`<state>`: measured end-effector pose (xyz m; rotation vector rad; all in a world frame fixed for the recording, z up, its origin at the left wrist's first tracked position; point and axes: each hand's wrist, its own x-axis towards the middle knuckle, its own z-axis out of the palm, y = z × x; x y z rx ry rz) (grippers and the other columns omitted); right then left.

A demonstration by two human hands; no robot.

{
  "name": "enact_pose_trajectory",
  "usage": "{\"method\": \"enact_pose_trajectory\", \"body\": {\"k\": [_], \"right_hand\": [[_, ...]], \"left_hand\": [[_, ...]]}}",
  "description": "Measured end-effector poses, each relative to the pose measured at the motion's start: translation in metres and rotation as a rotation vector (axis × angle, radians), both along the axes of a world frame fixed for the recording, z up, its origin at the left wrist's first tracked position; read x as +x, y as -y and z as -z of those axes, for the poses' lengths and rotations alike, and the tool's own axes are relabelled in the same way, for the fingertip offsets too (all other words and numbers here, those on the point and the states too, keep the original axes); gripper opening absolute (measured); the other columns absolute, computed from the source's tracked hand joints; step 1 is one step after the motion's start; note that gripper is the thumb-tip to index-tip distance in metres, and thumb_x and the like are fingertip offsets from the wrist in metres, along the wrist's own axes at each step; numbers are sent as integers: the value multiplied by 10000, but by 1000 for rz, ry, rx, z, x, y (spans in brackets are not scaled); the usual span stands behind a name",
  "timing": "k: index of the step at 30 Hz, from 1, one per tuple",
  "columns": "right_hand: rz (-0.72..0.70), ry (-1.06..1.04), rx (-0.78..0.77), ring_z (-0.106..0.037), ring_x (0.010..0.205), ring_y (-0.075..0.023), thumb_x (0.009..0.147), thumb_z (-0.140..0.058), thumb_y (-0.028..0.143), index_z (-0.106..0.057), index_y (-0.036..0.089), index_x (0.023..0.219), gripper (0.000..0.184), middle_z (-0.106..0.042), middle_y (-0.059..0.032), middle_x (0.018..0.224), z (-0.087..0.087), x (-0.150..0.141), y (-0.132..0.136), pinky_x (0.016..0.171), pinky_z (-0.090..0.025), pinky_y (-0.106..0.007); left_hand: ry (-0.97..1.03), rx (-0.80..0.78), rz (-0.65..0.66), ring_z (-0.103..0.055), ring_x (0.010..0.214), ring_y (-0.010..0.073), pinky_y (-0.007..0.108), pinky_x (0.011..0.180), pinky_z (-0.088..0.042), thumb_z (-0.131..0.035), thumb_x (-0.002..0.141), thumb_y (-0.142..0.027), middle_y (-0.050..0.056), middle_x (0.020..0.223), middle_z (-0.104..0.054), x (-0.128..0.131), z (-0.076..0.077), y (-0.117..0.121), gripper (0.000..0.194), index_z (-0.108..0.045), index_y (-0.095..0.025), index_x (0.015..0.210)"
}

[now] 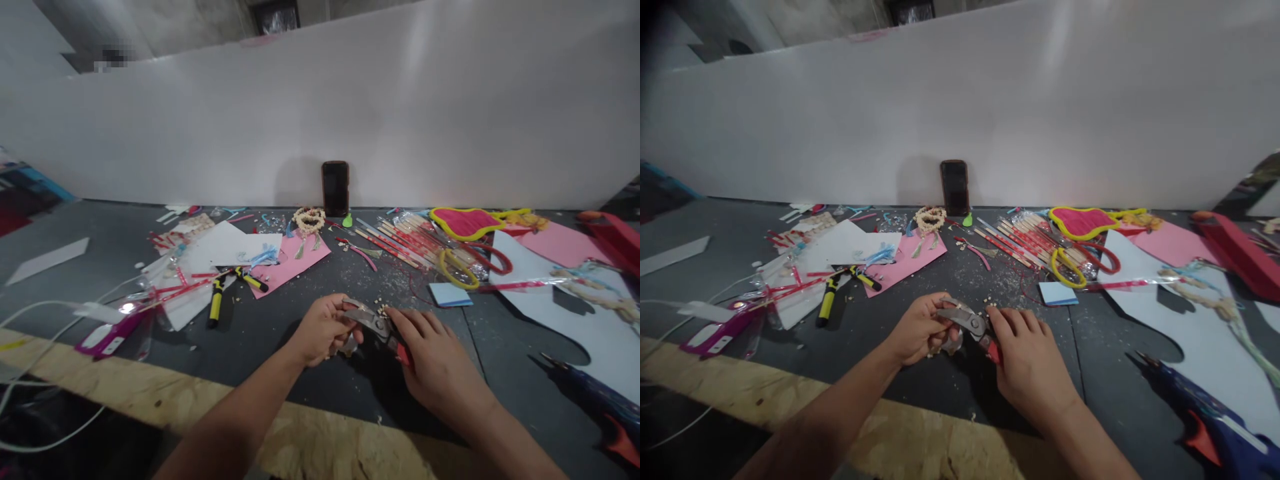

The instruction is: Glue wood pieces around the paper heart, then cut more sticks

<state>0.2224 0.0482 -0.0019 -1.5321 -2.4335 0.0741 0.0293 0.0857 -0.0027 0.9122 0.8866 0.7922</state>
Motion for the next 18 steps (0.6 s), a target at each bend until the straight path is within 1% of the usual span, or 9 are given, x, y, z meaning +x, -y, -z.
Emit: {"method": "enact_pose_trajectory", "body": {"k": [5, 8, 10, 13, 16, 18], "right_hand": [[-27, -44, 2, -488, 992, -247, 719, -458, 108, -460, 162, 1229, 513, -569, -114, 1124, 2, -1, 0, 823, -408, -401], [1, -37, -12, -501, 978, -242, 727, -445, 111, -469, 159, 1213, 489, -569, -112, 1101, 4, -3, 2, 814, -414, -384], [29, -9, -32, -516, 948, -238, 730, -435, 105, -477, 155, 1200, 475, -578, -111, 1066, 5, -5, 2, 796, -419, -373], [74, 41, -49, -530, 920, -238, 712, -443, 93, -488, 153, 1179, 473, -589, -110, 1035, 3, -7, 3, 771, -420, -367], [118, 78, -6, -526, 934, -246, 702, -465, 93, -483, 174, 1183, 488, -595, -104, 1047, 1, -8, 2, 757, -412, -364], [120, 88, 26, -518, 943, -248, 713, -466, 96, -468, 182, 1201, 496, -594, -104, 1067, 0, -8, 2, 754, -406, -366]], "left_hand": [[53, -72, 43, -237, 277, -9, 139, 316, -114, -679, 635, -314, -35, 478, -557, -3, -5, 1, 279, -476, -153, 739], [49, -61, 22, -255, 288, -2, 141, 321, -123, -673, 632, -297, -32, 483, -558, -2, -4, 1, 267, -496, -147, 764], [38, -33, 0, -255, 301, 3, 141, 328, -135, -646, 656, -285, -30, 501, -563, 0, -1, 1, 238, -508, -148, 793], [-34, 87, -62, -299, 342, 15, 144, 359, -208, -593, 712, -276, -21, 557, -572, 4, 4, 2, 174, -528, -147, 809], [-208, 274, -193, -391, 415, 39, 159, 420, -295, -561, 727, -235, -17, 611, -569, 8, 5, 4, 109, -564, -144, 788], [-293, 349, -248, -432, 455, 55, 165, 452, -318, -535, 719, -186, -17, 623, -574, 9, 4, 5, 79, -584, -147, 767]]}}
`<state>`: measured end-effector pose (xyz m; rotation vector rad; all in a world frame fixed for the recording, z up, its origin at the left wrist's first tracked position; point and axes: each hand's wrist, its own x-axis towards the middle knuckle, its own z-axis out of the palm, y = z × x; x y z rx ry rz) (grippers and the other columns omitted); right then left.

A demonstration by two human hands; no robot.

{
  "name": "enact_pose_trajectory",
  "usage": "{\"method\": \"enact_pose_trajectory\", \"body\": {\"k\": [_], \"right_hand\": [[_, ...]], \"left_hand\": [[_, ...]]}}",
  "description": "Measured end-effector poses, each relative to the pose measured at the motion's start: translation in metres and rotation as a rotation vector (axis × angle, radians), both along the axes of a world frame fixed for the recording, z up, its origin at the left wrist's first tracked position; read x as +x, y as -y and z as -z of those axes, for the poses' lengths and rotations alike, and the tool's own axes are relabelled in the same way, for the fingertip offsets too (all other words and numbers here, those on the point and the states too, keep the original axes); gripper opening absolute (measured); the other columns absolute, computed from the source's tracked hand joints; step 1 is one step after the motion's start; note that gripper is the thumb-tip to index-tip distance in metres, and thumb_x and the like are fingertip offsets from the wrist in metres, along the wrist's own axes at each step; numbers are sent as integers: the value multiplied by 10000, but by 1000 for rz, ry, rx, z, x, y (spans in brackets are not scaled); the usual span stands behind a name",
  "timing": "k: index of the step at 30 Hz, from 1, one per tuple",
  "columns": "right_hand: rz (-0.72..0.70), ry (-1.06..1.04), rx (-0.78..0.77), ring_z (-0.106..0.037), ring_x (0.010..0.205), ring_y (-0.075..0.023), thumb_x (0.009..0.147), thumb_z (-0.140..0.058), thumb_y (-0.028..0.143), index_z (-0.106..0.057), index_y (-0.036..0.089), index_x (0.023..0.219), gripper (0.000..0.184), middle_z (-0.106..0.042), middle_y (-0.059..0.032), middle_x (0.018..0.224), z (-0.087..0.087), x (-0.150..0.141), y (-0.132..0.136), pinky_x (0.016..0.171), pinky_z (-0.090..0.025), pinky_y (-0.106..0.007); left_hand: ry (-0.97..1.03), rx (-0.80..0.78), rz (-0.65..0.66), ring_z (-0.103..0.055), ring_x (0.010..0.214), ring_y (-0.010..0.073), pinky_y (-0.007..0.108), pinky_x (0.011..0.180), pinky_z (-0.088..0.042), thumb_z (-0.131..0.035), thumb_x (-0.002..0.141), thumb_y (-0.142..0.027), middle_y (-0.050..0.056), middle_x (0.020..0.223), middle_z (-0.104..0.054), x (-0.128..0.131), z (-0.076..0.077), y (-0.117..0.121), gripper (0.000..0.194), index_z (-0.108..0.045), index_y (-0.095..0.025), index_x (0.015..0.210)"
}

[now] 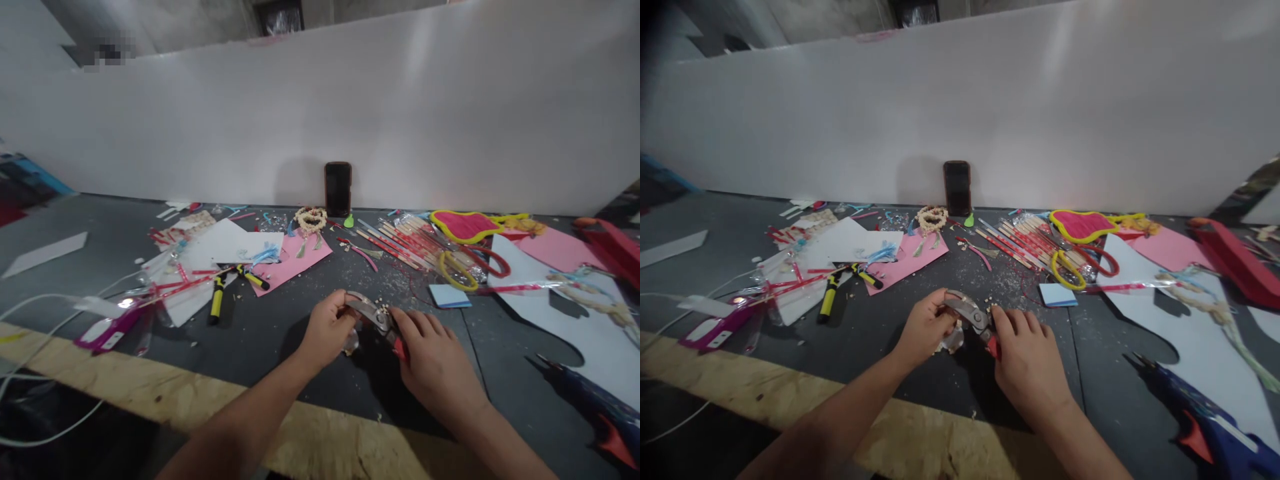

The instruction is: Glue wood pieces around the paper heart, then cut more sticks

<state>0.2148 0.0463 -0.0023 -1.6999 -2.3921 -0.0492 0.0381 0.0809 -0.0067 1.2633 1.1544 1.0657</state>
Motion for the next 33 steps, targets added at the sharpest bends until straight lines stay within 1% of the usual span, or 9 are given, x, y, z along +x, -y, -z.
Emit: {"method": "enact_pose_trajectory", "body": {"k": [2, 4, 10, 14, 17, 21, 24, 29, 33], "right_hand": [[-21, -2, 8, -508, 955, -247, 728, -455, 102, -456, 182, 1218, 496, -585, -107, 1097, 0, 1, 0, 756, -403, -371], [-44, -5, 0, -498, 968, -251, 738, -445, 111, -447, 179, 1231, 498, -575, -110, 1122, 1, 3, -1, 762, -400, -382], [-119, -32, -43, -474, 996, -257, 750, -449, 129, -420, 184, 1267, 521, -559, -99, 1136, -1, 11, -4, 797, -393, -403], [-164, -85, -83, -463, 1012, -246, 737, -446, 94, -433, 174, 1256, 526, -544, -98, 1142, -2, 12, -4, 839, -394, -392], [-150, -104, -78, -474, 1003, -242, 736, -439, 85, -446, 159, 1243, 512, -547, -105, 1123, 1, 8, -2, 853, -393, -387], [-70, -84, -76, -511, 950, -235, 761, -424, 103, -473, 145, 1212, 456, -569, -115, 1062, 4, 4, 1, 812, -411, -369], [-28, -44, -73, -514, 955, -246, 739, -429, 93, -478, 145, 1203, 470, -573, -117, 1063, 2, 2, 1, 799, -409, -374], [4, -3, -63, -493, 987, -262, 754, -424, 113, -451, 168, 1234, 485, -569, -106, 1105, -2, 1, 0, 781, -399, -381], [-23, -3, -49, -478, 1004, -261, 763, -408, 116, -427, 177, 1262, 503, -558, -100, 1152, -1, 2, -1, 785, -390, -389]], "left_hand": [[-7, 6, 12, -455, 472, 63, 167, 463, -318, -513, 698, -142, -16, 621, -589, -1, -2, 0, 98, -594, -148, 752], [50, -42, 71, -444, 446, 57, 164, 446, -304, -507, 687, -132, -15, 611, -603, -2, -3, 0, 115, -593, -148, 761], [303, -357, 268, -200, 274, -2, 143, 313, -103, -588, 678, -227, -37, 482, -567, -8, -7, -3, 138, -503, -156, 760], [365, -434, 324, -193, 265, -9, 137, 298, -86, -629, 679, -268, -28, 468, -565, -13, -10, -4, 200, -465, -159, 714], [377, -422, 318, -203, 268, -9, 135, 300, -93, -634, 678, -267, -29, 468, -561, -13, -9, -4, 200, -480, -152, 732], [358, -358, 238, -222, 294, -5, 137, 325, -132, -618, 686, -268, -25, 502, -566, -7, -4, -3, 201, -521, -138, 803], [272, -236, 165, -294, 343, 11, 147, 363, -212, -593, 715, -279, -17, 560, -576, -1, 0, -3, 185, -547, -132, 817], [56, -28, 23, -458, 479, 61, 161, 443, -313, -563, 701, -191, -11, 654, -594, 1, 3, -2, 92, -575, -144, 780], [68, -17, 37, -449, 469, 56, 154, 437, -291, -527, 685, -128, -9, 628, -604, 1, 2, -1, 98, -583, -139, 765]]}}
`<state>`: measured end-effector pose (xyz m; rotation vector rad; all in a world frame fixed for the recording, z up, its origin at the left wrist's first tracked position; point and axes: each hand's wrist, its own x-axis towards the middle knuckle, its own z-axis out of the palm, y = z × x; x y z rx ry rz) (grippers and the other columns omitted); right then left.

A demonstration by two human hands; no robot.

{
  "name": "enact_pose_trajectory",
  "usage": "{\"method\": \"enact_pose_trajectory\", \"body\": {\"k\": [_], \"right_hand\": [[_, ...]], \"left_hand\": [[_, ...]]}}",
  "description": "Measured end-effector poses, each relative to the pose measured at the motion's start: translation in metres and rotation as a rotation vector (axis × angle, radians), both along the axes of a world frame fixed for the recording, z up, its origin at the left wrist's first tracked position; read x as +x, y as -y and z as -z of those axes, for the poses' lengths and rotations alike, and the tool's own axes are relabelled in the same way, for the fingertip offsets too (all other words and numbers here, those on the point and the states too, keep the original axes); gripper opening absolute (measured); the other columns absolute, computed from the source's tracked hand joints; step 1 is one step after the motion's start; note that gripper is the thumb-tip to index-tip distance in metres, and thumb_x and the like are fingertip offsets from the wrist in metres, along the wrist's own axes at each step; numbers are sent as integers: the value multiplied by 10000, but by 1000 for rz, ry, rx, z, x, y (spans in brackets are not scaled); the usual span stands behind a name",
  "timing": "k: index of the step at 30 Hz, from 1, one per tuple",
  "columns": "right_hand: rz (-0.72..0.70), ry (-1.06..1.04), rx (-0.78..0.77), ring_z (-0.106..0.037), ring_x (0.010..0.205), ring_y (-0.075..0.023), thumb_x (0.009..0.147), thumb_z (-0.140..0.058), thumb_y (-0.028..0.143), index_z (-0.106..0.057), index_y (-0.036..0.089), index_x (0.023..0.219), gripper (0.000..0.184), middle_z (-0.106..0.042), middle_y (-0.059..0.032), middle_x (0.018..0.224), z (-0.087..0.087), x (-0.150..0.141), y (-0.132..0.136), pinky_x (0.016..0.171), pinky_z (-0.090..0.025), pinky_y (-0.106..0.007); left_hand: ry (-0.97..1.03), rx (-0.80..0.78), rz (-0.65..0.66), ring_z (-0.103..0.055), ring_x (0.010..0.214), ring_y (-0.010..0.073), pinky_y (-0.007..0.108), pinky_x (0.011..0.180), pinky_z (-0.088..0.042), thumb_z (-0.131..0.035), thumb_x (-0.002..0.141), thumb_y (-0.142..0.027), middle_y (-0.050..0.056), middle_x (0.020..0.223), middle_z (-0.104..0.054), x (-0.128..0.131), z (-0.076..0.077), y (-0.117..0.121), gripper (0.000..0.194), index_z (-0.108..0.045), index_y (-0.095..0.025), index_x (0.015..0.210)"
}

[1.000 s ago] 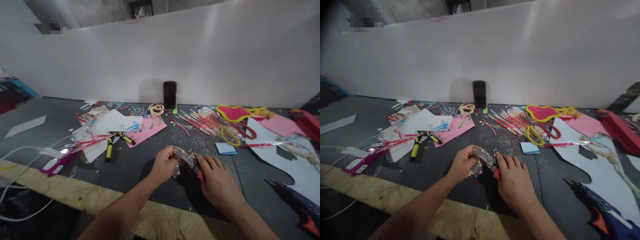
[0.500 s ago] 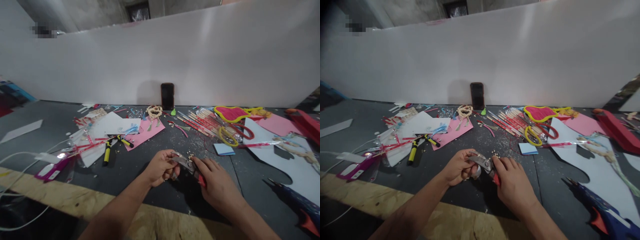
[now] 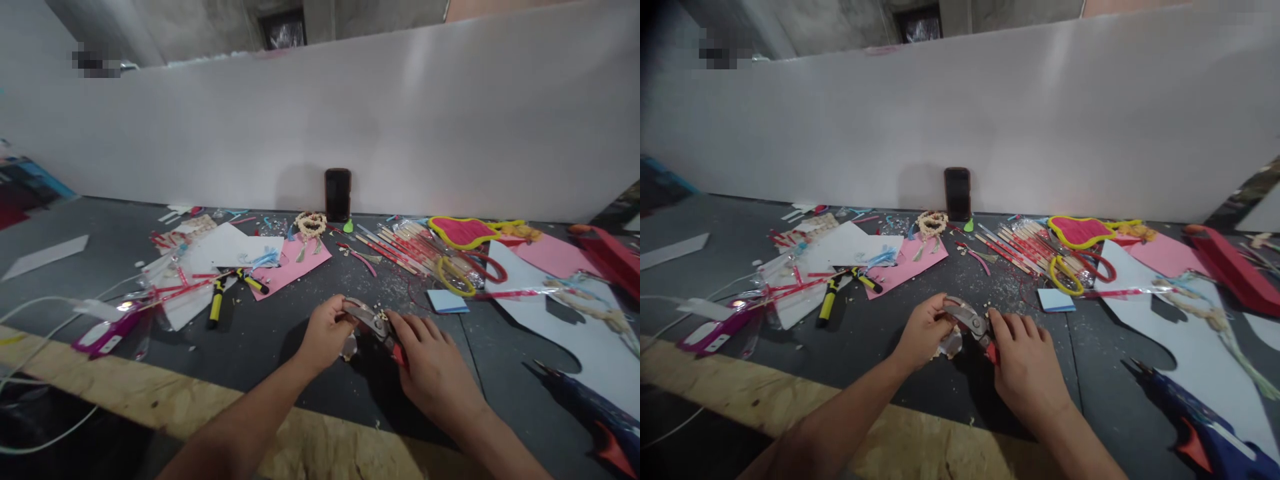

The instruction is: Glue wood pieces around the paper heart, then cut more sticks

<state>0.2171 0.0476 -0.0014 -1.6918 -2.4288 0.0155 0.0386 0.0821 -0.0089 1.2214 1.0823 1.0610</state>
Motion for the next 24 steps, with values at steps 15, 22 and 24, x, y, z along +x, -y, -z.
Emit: {"method": "enact_pose_trajectory", "body": {"k": [15, 22, 24], "right_hand": [[-138, -118, -67, -474, 1038, -245, 743, -431, 104, -424, 183, 1274, 537, -528, -100, 1181, -2, 12, -1, 873, -392, -400], [-30, -71, -47, -527, 944, -241, 745, -416, 107, -463, 156, 1237, 497, -572, -111, 1085, 3, 2, 3, 813, -427, -378], [-10, -46, -51, -539, 920, -241, 742, -417, 108, -473, 157, 1225, 488, -583, -111, 1061, 2, 0, 3, 792, -434, -375]], "left_hand": [[364, -422, 297, -235, 270, -10, 134, 312, -100, -685, 654, -307, -23, 473, -567, -10, -8, -2, 271, -465, -154, 695], [276, -288, 155, -230, 316, -1, 139, 334, -132, -615, 703, -274, -24, 521, -568, -3, -5, -1, 188, -512, -141, 787], [230, -231, 126, -247, 334, 5, 142, 345, -156, -576, 721, -247, -19, 540, -572, -2, -3, -1, 142, -524, -137, 794]]}}
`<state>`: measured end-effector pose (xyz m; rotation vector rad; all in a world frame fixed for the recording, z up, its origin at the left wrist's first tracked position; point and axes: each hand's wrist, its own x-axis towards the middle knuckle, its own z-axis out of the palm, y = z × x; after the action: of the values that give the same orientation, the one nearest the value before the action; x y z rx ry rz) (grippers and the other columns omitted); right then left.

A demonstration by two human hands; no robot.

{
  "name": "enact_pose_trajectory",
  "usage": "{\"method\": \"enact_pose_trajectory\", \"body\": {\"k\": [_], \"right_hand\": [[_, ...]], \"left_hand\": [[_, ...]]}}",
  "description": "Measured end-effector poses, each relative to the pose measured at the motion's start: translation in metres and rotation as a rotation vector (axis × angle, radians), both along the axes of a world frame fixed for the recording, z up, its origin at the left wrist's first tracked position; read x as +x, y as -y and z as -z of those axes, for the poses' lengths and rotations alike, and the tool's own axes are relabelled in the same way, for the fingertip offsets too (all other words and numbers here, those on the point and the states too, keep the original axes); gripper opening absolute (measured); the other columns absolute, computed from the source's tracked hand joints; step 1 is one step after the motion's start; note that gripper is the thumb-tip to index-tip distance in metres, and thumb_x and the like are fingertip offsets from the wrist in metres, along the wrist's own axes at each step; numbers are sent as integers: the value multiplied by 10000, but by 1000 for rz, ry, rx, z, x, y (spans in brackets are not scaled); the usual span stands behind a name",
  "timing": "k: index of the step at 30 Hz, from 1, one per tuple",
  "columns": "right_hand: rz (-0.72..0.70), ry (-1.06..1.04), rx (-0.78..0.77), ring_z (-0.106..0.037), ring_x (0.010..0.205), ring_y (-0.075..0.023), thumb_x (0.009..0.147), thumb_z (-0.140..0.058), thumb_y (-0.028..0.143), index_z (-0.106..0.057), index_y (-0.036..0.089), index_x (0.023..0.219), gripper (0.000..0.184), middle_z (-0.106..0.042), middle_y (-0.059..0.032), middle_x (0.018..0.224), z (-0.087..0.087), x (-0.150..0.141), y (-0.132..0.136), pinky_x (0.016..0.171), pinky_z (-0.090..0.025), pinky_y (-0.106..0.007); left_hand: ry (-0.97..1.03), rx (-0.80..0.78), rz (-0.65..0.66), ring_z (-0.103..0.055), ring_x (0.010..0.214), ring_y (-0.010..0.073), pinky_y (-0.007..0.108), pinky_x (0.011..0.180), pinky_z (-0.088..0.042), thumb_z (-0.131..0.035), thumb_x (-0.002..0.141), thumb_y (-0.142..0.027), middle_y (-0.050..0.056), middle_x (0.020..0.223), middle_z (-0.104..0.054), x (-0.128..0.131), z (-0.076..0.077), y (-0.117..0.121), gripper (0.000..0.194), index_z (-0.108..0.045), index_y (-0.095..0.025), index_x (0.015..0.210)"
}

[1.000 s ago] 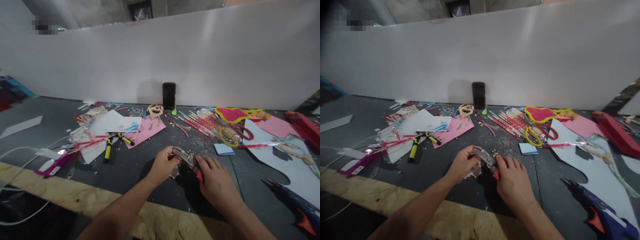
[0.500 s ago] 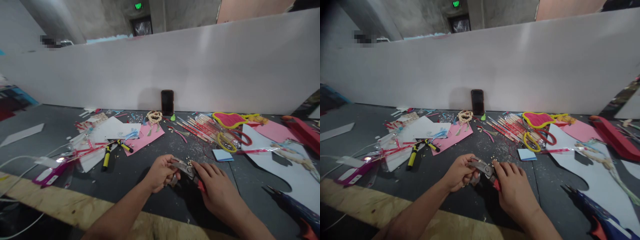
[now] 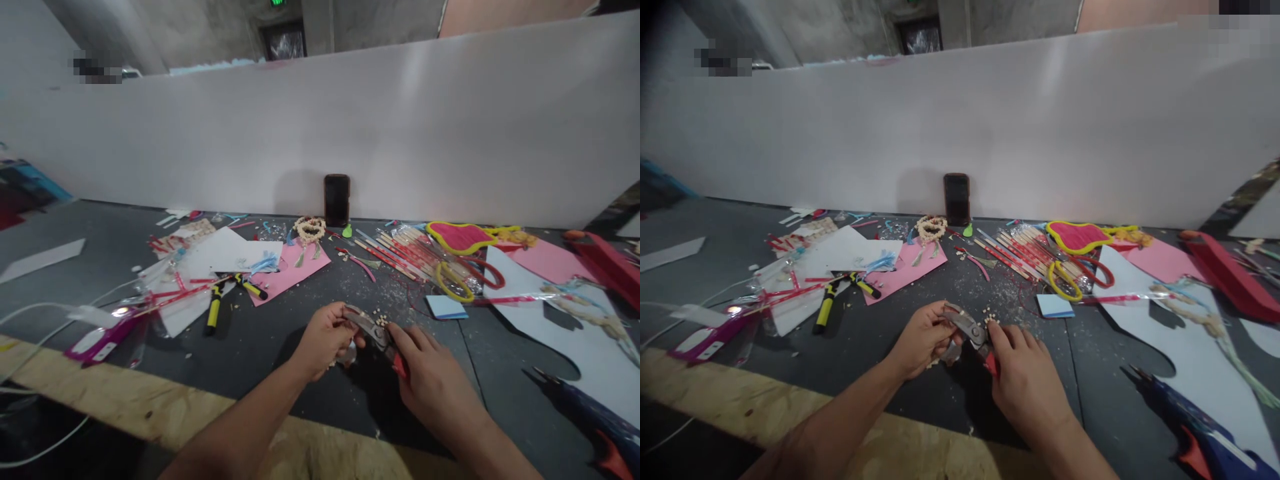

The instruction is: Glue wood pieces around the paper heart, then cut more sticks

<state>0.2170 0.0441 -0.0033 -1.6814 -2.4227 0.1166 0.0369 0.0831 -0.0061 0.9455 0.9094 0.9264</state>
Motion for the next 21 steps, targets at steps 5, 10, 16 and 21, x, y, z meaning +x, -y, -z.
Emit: {"method": "enact_pose_trajectory", "body": {"k": [5, 10, 16, 21], "right_hand": [[9, 34, 27, -508, 979, -265, 737, -412, 92, -456, 162, 1239, 509, -563, -114, 1118, -1, 0, -2, 793, -422, -408], [-62, -1, 24, -466, 1042, -263, 756, -422, 116, -409, 186, 1281, 530, -520, -108, 1197, 0, 8, -5, 817, -409, -424], [-146, -75, -32, -452, 1064, -250, 738, -436, 103, -395, 191, 1299, 569, -513, -114, 1204, -8, 14, -4, 851, -400, -425], [-191, -110, -30, -462, 1053, -237, 713, -421, 63, -418, 171, 1282, 579, -526, -120, 1189, -10, 13, -5, 865, -398, -410]], "left_hand": [[-117, 115, -83, -331, 382, 17, 139, 380, -224, -527, 668, -119, -4, 562, -593, 0, 2, 0, 117, -562, -122, 779], [-43, 2, 26, -263, 301, 6, 138, 328, -175, -544, 671, -166, -33, 486, -564, -3, -6, 1, 85, -535, -142, 752], [110, -220, 164, -213, 265, -10, 131, 309, -82, -659, 655, -273, -44, 444, -531, -9, -7, 0, 239, -449, -161, 684], [186, -310, 278, -192, 292, -10, 125, 318, -95, -687, 650, -232, -49, 441, -504, -16, -4, -2, 252, -447, -163, 684]]}}
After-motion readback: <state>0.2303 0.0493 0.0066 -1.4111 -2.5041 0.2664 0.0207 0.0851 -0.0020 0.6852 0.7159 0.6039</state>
